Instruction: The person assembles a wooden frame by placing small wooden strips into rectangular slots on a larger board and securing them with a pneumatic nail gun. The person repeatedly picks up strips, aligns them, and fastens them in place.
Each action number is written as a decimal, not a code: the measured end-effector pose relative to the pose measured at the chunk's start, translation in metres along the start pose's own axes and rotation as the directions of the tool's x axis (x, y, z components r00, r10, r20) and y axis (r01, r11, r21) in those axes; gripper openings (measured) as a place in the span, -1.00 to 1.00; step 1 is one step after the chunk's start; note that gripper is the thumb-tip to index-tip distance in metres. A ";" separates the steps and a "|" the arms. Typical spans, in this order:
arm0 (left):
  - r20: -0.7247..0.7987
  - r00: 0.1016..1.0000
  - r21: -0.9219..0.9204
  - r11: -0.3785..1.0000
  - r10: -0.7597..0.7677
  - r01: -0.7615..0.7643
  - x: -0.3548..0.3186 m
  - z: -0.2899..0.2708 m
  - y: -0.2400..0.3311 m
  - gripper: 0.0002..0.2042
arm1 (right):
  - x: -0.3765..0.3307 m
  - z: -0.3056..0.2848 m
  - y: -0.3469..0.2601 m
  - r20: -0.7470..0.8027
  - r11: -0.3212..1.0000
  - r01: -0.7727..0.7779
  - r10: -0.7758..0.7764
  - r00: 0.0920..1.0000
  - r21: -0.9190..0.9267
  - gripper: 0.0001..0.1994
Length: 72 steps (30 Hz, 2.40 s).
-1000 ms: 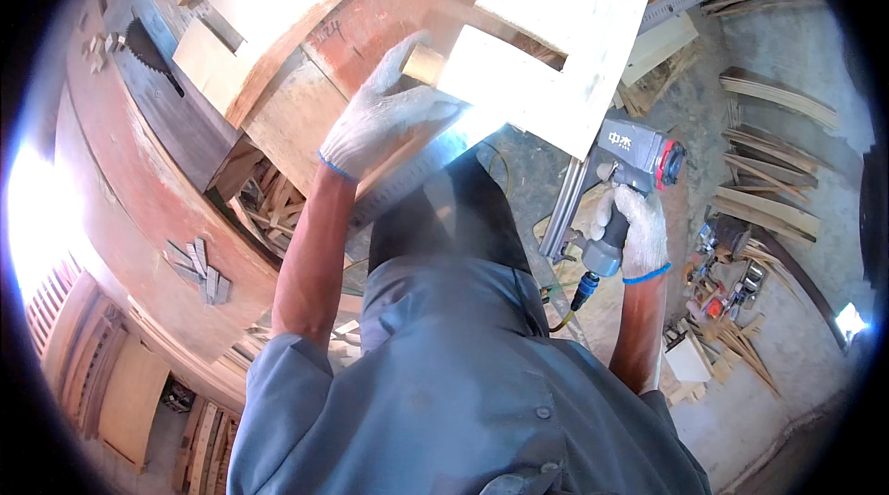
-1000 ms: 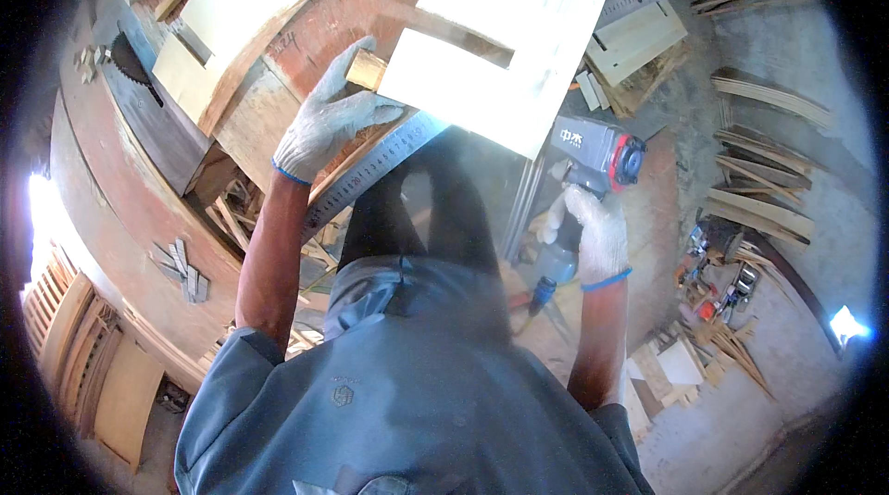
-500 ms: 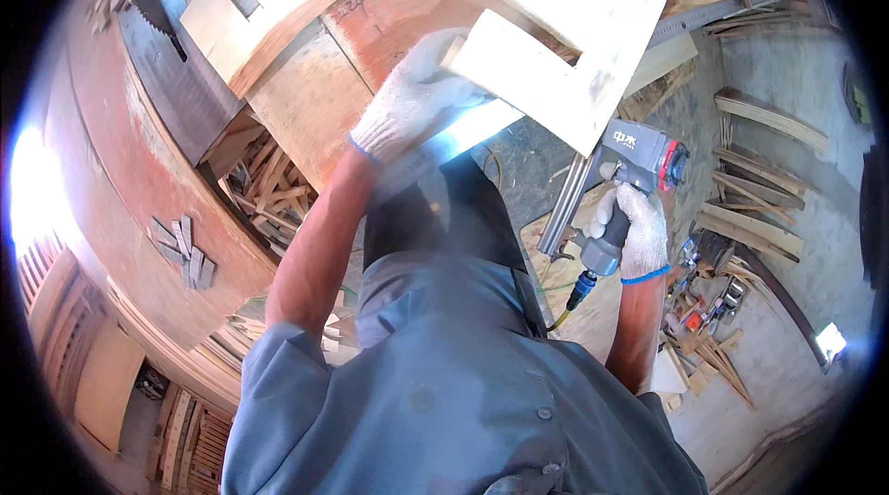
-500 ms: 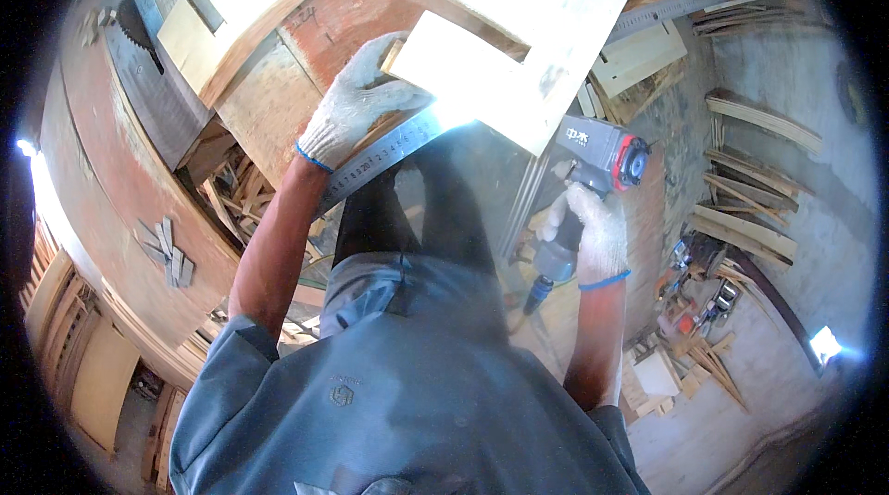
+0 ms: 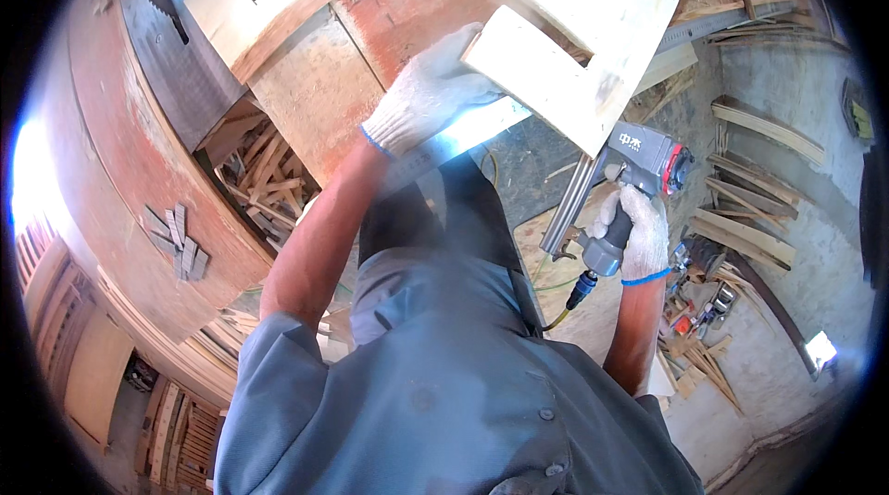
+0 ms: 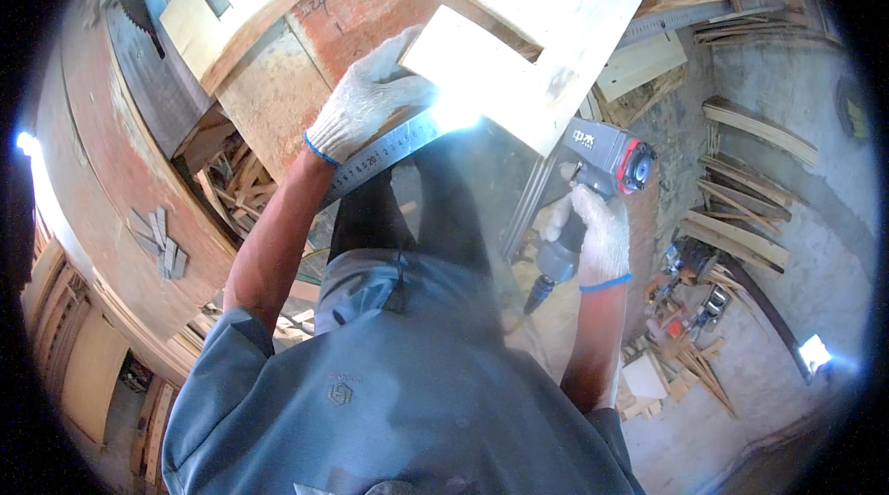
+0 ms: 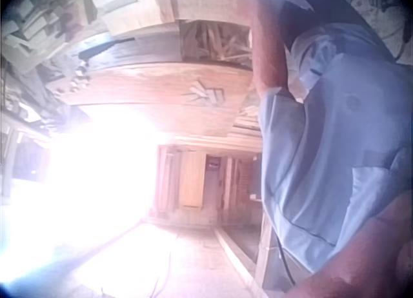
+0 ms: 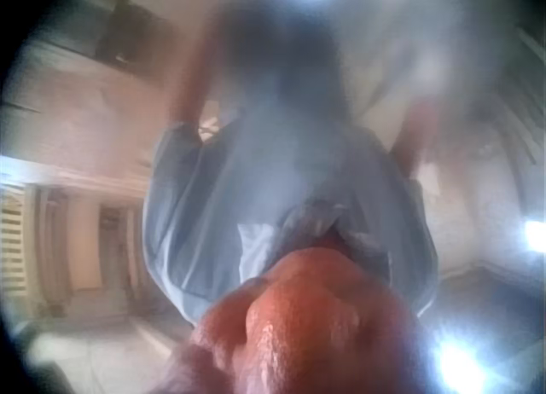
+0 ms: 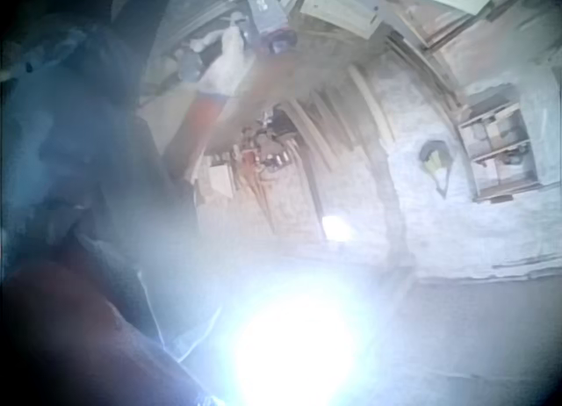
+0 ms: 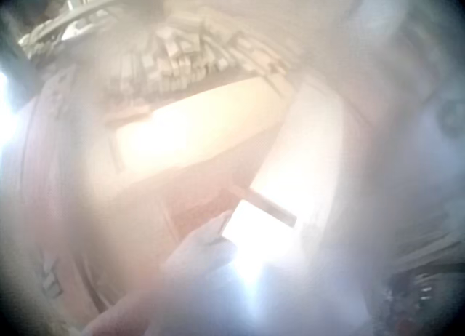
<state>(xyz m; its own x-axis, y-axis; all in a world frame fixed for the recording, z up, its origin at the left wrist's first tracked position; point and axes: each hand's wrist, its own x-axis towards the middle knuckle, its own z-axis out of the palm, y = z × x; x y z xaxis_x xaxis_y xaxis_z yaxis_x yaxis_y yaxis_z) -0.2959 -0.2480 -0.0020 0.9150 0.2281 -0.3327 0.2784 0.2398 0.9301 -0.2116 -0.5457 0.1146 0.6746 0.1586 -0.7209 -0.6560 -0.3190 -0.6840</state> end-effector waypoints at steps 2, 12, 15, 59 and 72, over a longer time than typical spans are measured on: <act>0.007 1.000 0.021 1.000 0.013 -0.013 0.000 0.000 0.003 -0.27 | 0.000 0.000 0.001 -0.006 1.000 0.004 -0.004 1.000 -0.013 -0.71; -0.001 0.993 -0.015 0.993 0.117 -0.117 0.001 0.007 0.005 -0.37 | 0.004 -0.008 0.007 -0.003 0.999 0.005 -0.005 1.000 -0.051 -0.63; 0.020 0.995 0.001 0.995 0.098 -0.098 0.004 0.002 -0.002 -0.36 | 0.003 -0.008 0.006 0.004 0.998 0.012 -0.012 1.000 -0.057 -0.60; 0.054 0.985 -0.057 0.986 0.161 -0.158 0.004 -0.017 -0.038 -0.42 | -0.052 0.020 -0.018 -0.018 0.929 0.214 -0.230 0.973 -0.301 -0.54; 0.067 0.975 -0.193 0.961 0.213 -0.197 0.008 -0.020 -0.043 -0.45 | -0.034 0.044 -0.031 0.128 0.932 0.097 -0.055 0.990 -0.350 -0.50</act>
<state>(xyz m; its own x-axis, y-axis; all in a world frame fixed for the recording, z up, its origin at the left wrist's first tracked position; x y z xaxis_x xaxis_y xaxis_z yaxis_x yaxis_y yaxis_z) -0.3064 -0.2374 -0.0483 0.9709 0.2097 -0.1158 0.0313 0.3681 0.9292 -0.2291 -0.5001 0.1552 0.6609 0.2940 -0.6905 -0.4273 -0.6089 -0.6683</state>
